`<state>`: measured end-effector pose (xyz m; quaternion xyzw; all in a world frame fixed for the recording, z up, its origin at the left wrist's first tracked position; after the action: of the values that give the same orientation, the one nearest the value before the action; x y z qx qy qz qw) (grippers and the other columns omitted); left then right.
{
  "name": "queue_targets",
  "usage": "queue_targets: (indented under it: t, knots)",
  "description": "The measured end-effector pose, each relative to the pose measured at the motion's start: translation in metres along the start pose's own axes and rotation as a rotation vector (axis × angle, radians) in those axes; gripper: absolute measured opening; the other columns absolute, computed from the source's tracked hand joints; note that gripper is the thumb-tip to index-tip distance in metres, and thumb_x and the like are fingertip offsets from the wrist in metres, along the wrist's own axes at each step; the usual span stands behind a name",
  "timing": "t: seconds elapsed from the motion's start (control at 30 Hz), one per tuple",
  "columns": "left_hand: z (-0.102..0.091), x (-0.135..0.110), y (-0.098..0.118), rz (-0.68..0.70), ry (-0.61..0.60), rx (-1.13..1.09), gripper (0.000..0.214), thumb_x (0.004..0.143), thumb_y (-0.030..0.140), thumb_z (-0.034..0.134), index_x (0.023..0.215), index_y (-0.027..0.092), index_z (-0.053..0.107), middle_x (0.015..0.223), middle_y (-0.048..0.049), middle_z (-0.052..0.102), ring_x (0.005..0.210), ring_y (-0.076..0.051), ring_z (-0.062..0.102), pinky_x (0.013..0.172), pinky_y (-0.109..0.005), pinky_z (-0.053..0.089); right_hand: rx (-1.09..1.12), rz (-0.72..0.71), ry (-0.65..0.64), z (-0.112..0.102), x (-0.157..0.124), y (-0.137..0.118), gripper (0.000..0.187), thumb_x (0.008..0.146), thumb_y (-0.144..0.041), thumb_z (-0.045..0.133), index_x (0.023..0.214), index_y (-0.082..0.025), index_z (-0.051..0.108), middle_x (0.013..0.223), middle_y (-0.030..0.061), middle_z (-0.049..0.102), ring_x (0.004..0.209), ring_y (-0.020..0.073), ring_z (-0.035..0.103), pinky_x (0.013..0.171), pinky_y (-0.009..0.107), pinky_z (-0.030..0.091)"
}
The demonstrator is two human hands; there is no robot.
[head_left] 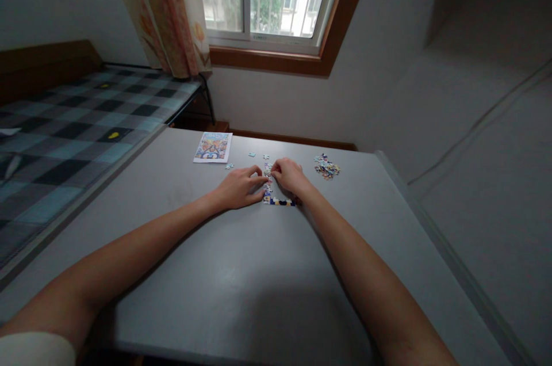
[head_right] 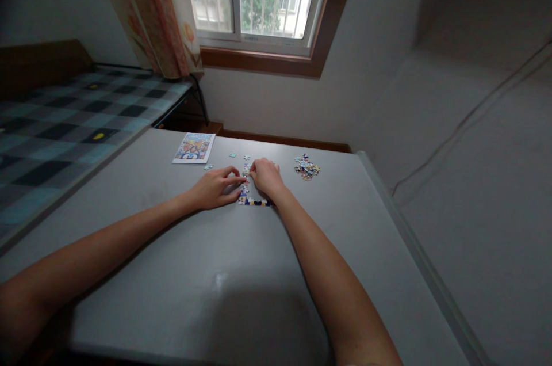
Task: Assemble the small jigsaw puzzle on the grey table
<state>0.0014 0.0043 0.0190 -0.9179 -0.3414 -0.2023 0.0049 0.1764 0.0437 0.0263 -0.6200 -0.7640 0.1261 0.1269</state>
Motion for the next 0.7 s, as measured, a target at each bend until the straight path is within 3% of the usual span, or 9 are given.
queue_targets:
  t: [0.7]
  knots:
    - [-0.0006, -0.0001, -0.0012, 0.008, -0.006, 0.001, 0.036, 0.09, 0.041, 0.051, 0.119, 0.025, 0.067, 0.112, -0.0068, 0.062, 0.087, -0.019, 0.064, 0.082, -0.035, 0.05, -0.031, -0.164, -0.022, 0.0018, 0.0008, 0.0051, 0.015, 0.095, -0.021, 0.051, 0.099, -0.016, 0.064, 0.105, 0.0097, 0.06, 0.101, 0.0192, 0.054, 0.089, 0.03, 0.04]
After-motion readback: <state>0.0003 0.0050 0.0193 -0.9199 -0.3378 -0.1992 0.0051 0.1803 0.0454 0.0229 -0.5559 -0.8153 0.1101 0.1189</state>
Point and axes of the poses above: each hand's wrist, its own x-axis towards the middle knuckle, its own z-axis out of the palm, y = z × x, the point moved 2 cm from there along x, towards the middle knuckle
